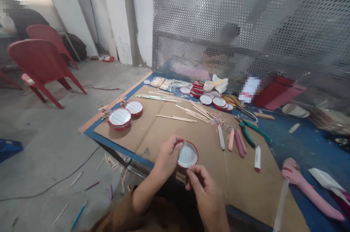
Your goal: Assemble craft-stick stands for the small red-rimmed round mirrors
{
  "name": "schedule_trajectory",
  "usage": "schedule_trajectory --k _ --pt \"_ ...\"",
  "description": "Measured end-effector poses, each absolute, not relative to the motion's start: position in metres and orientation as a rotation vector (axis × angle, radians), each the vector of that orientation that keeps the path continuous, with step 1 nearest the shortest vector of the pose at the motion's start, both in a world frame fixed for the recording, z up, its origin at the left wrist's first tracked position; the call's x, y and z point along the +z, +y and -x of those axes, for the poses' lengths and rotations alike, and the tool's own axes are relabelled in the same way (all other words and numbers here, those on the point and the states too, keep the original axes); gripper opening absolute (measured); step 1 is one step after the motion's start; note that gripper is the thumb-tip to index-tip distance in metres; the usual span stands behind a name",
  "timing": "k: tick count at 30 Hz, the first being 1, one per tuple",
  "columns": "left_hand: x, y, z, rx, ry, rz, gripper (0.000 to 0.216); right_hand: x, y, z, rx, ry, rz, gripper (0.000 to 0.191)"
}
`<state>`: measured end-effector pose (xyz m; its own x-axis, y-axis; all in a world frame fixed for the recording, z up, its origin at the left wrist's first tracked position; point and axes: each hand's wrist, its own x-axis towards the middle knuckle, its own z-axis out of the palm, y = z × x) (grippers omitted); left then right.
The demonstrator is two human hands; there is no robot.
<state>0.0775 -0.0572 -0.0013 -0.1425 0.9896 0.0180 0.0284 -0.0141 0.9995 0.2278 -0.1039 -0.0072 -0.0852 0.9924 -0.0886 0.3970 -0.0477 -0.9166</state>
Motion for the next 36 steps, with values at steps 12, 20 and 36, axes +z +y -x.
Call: schedule_trajectory --k 12,20,36 --pt "0.005 -0.057 -0.077 1.337 1.361 -1.062 0.011 -0.012 -0.111 -0.211 0.992 -1.539 1.44 0.035" --pt "0.007 -0.056 -0.078 1.362 1.366 -1.049 0.009 -0.011 -0.121 -0.208 1.048 -1.346 1.483 0.038" --pt "0.005 -0.05 -0.079 1.253 1.419 -1.15 0.02 0.022 -0.082 -0.231 0.806 -1.208 1.565 0.047"
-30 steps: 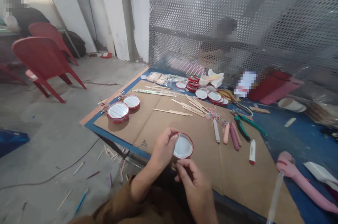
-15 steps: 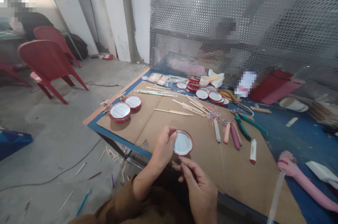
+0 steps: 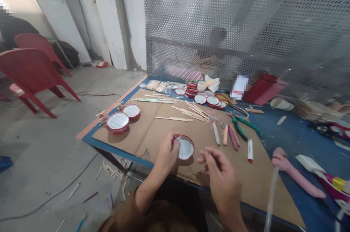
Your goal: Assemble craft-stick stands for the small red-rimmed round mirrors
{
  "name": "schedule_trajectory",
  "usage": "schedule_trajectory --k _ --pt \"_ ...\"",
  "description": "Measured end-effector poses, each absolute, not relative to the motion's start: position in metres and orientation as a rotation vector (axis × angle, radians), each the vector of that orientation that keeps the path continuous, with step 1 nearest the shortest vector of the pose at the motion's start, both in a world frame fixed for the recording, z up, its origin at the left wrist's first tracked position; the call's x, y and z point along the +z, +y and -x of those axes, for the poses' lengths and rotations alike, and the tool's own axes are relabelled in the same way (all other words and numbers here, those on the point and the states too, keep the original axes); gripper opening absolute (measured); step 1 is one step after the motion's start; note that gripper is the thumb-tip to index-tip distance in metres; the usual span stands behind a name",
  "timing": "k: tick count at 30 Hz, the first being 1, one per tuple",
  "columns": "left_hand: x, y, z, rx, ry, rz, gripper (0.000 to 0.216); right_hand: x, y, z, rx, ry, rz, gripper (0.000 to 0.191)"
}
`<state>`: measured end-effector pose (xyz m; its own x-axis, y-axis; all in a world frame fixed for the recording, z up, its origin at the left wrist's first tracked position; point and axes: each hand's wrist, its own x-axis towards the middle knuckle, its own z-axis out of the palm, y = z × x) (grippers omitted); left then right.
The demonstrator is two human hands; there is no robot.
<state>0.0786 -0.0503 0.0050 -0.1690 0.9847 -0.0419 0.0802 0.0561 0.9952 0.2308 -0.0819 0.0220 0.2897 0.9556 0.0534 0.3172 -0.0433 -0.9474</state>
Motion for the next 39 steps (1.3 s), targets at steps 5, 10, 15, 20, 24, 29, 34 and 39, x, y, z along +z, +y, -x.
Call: schedule_trajectory --k 5,10,15,20,24,29,34,39 --pt "0.005 -0.048 -0.081 1.232 1.424 -1.235 0.021 0.037 0.001 -0.241 0.287 -1.455 1.682 0.032" --pt "0.001 -0.046 -0.081 1.228 1.378 -1.298 0.013 0.03 0.047 -0.252 -0.002 -1.723 2.248 0.03" --pt "-0.004 -0.044 -0.077 1.204 1.366 -1.316 0.014 0.025 0.066 -0.253 -0.072 -1.813 2.281 0.026" --pt "0.001 -0.041 -0.069 1.065 1.301 -1.323 0.023 0.023 0.077 -0.25 -0.121 -1.867 2.285 0.029" --pt "0.006 -0.031 -0.062 0.891 1.204 -1.355 0.015 0.024 0.076 -0.254 -0.161 -1.879 2.267 0.032" --pt "0.007 -0.019 -0.057 0.85 1.1 -1.254 0.023 0.024 0.068 -0.262 -0.201 -1.844 2.256 0.034" --pt "0.002 -0.026 -0.054 1.144 1.036 -1.025 0.042 0.023 0.068 -0.258 -0.141 -1.918 2.214 0.025" --pt "-0.003 -0.029 -0.053 1.288 1.028 -0.945 0.05 0.024 0.07 -0.254 -0.085 -1.881 2.169 0.029"
